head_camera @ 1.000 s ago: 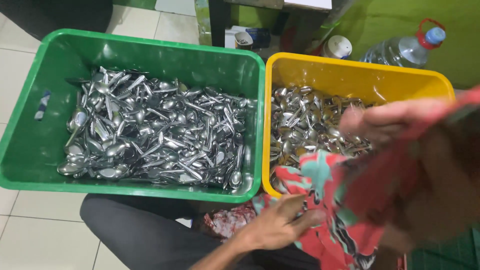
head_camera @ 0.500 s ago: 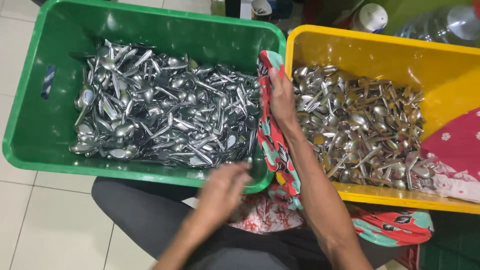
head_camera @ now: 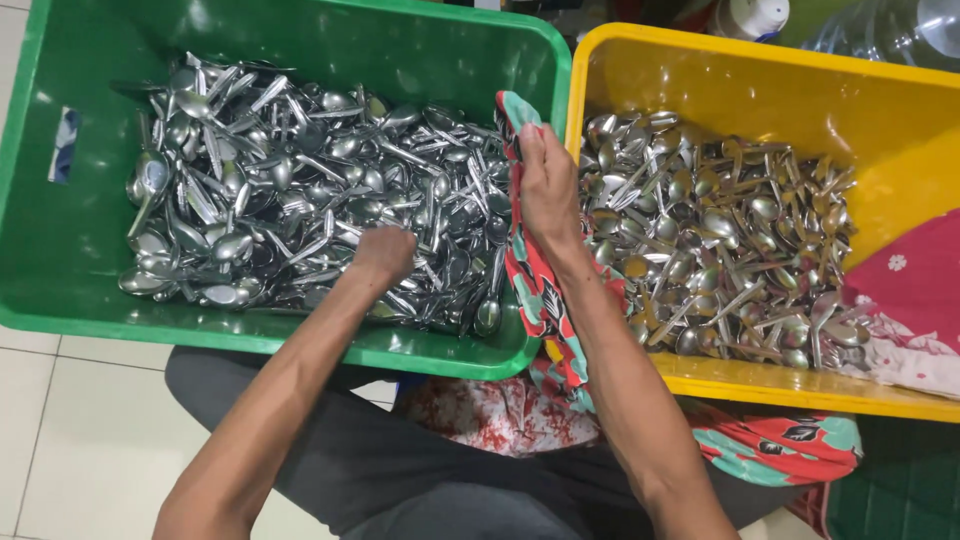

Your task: Polishing metal spoons with a cloth and moving them from one bin to another.

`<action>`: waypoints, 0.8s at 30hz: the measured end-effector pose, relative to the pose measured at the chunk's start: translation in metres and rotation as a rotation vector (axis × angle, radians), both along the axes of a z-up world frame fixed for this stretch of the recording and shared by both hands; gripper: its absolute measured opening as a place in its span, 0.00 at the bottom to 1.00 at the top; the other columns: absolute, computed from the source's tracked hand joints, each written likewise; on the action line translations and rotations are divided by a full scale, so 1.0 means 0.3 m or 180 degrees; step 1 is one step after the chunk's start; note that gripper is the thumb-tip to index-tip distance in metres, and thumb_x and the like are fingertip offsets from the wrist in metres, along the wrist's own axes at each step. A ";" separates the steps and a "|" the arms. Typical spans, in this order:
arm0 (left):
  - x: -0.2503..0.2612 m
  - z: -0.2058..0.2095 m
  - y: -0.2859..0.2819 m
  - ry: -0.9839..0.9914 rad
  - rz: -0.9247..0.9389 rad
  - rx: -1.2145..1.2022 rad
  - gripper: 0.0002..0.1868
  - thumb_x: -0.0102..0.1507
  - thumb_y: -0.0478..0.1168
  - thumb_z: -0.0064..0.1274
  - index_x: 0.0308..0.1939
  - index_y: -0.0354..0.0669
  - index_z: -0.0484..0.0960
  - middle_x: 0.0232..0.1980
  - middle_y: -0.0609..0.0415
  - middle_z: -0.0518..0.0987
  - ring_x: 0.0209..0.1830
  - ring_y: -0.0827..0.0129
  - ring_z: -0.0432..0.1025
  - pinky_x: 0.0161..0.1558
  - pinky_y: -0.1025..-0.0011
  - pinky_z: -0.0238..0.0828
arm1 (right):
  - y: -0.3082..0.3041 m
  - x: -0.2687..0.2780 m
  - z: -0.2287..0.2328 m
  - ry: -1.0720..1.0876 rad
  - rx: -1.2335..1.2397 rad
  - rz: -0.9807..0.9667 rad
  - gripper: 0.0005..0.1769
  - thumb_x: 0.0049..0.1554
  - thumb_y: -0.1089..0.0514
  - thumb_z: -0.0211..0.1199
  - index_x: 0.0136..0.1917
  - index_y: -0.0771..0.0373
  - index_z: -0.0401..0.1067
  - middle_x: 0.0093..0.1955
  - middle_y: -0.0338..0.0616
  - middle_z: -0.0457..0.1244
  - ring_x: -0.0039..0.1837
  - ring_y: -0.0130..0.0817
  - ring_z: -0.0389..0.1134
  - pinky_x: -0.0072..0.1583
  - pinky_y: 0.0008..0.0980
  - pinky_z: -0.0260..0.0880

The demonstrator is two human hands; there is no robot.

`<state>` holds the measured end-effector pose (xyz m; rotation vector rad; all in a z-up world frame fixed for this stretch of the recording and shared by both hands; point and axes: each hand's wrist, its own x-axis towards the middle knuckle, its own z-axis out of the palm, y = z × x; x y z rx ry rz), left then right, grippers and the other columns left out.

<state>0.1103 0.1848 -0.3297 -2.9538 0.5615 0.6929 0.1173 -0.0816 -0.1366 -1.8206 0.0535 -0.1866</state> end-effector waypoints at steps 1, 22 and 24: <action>0.000 -0.030 -0.006 0.0006 -0.0002 -0.0008 0.10 0.57 0.39 0.53 0.37 0.50 0.90 0.34 0.47 0.86 0.40 0.50 0.82 0.39 0.51 0.79 | 0.006 -0.007 0.007 0.0006 -0.0008 -0.0002 0.23 0.70 0.45 0.40 0.44 0.59 0.68 0.28 0.42 0.61 0.27 0.30 0.66 0.30 0.25 0.65; -0.193 0.138 0.181 0.0132 0.0438 0.0130 0.12 0.66 0.32 0.42 0.49 0.34 0.79 0.47 0.39 0.81 0.48 0.42 0.80 0.44 0.47 0.80 | 0.051 -0.072 0.104 -0.0089 -0.0155 -0.0013 0.19 0.69 0.49 0.44 0.43 0.57 0.69 0.32 0.44 0.62 0.35 0.35 0.60 0.44 0.37 0.65; -0.186 0.207 0.165 0.0441 0.0646 0.0426 0.17 0.66 0.35 0.40 0.48 0.33 0.84 0.43 0.40 0.85 0.47 0.44 0.81 0.43 0.46 0.79 | 0.052 -0.065 0.108 -0.0427 -0.0747 0.0226 0.19 0.68 0.50 0.47 0.45 0.65 0.70 0.38 0.54 0.59 0.41 0.48 0.62 0.48 0.46 0.63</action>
